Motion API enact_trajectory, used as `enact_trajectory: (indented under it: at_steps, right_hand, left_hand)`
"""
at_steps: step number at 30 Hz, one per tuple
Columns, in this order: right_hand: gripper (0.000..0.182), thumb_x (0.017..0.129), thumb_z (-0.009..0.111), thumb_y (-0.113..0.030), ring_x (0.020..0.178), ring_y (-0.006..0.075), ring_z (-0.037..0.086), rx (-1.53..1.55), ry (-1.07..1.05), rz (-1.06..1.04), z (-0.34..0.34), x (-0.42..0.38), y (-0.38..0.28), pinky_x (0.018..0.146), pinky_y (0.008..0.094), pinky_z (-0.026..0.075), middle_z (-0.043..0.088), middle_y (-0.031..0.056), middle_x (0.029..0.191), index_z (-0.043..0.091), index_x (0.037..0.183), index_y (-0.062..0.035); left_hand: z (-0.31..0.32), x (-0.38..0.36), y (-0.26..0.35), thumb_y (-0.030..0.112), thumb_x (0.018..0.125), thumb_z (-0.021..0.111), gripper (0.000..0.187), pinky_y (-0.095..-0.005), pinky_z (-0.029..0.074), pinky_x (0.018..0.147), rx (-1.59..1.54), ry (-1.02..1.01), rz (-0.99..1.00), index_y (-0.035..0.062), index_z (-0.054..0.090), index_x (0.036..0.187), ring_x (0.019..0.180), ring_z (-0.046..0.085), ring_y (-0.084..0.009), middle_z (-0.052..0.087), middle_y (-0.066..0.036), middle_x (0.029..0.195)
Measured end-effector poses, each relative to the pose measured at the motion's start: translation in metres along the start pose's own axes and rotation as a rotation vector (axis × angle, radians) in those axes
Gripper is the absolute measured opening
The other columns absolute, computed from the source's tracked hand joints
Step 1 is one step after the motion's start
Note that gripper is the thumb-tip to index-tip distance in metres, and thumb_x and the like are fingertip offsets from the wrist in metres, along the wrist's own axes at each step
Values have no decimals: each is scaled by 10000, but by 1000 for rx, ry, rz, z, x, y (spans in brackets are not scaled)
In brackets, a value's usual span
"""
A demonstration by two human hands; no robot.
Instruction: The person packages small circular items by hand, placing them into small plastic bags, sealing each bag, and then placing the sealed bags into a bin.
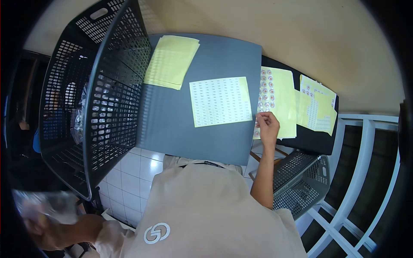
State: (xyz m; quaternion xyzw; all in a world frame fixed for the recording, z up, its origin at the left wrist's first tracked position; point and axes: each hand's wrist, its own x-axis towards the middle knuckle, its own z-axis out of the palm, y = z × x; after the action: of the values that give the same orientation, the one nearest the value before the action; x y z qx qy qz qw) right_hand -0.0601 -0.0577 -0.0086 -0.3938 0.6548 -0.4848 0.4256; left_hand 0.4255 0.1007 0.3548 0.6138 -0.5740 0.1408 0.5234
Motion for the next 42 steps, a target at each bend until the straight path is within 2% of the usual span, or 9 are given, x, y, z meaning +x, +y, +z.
enact_trajectory:
  at_steps: [2, 6, 9, 13, 19, 26, 35, 36, 42]
  right_hand:
    - [138, 859, 672, -75, 546, 59, 515, -57, 17, 52, 6, 4, 4, 502, 204, 419, 570, 9, 627, 591, 787, 10]
    - [219, 858, 699, -143, 517, 49, 468, -115, 36, 77, 16, 2, -19, 474, 213, 372, 547, -7, 596, 586, 737, 0]
    - [222, 858, 704, -155, 519, 53, 470, 86, -51, -14, 30, -6, -53, 488, 218, 380, 546, -16, 593, 593, 742, -1]
    - [130, 880, 655, -101, 731, 99, 567, 339, -346, -69, 45, -29, -112, 663, 238, 469, 618, 58, 812, 634, 907, 25]
    - [213, 848, 676, -56, 872, 113, 580, 345, -526, -272, 59, -55, -168, 784, 242, 459, 637, 84, 949, 627, 1033, 36]
    - [88, 858, 656, -20, 773, 84, 579, 283, -517, -147, 56, -59, -166, 684, 232, 457, 655, 54, 823, 662, 919, 43]
    - [86, 867, 614, -33, 778, 93, 575, 139, -585, -176, 60, -70, -161, 715, 248, 474, 644, 64, 795, 622, 895, 49]
    - [89, 867, 607, -37, 739, 93, 561, 100, -603, -187, 59, -68, -156, 682, 250, 467, 638, 63, 773, 618, 893, 48]
    - [91, 896, 539, -49, 714, 69, 539, -41, -652, -148, 61, -66, -150, 652, 228, 440, 596, 26, 760, 585, 887, 29]
  left_hand:
    - [32, -32, 23, 111, 715, 786, 421, -312, 525, 606, -312, -126, 139, 41, 418, 907, 695, 605, -201, 535, -176, 791]
    - [93, -85, 27, 101, 640, 797, 559, -272, 471, 529, -583, -118, -152, 105, 364, 995, 608, 524, -148, 485, -87, 787]
    - [173, -105, 64, 115, 512, 824, 574, -251, 478, 649, -506, -186, -489, 39, 495, 977, 709, 544, -138, 512, -48, 845]
    - [242, -115, 50, -7, 766, 736, 209, -248, 490, 713, -857, -679, -700, -29, 604, 926, 804, 601, -107, 633, -73, 866]
    - [296, -134, 51, -4, 864, 654, 89, -237, 491, 699, -1172, -875, -758, -48, 619, 933, 794, 607, -100, 650, -74, 839]
    - [313, -142, 52, 127, 952, 569, 167, -216, 433, 582, -1144, -835, -676, -22, 631, 909, 684, 592, -79, 634, -47, 728]
    - [311, -135, 46, 39, 879, 565, 134, -265, 418, 524, -972, -1014, -330, -54, 638, 815, 566, 546, -106, 610, -92, 631]
    - [313, -140, 48, 93, 905, 575, 202, -267, 344, 479, -989, -964, -330, -36, 616, 755, 531, 463, -75, 525, -42, 557]
    - [317, -143, 46, 107, 924, 565, 257, -273, 341, 461, -922, -1070, -367, -49, 582, 721, 505, 448, -72, 497, -53, 525]
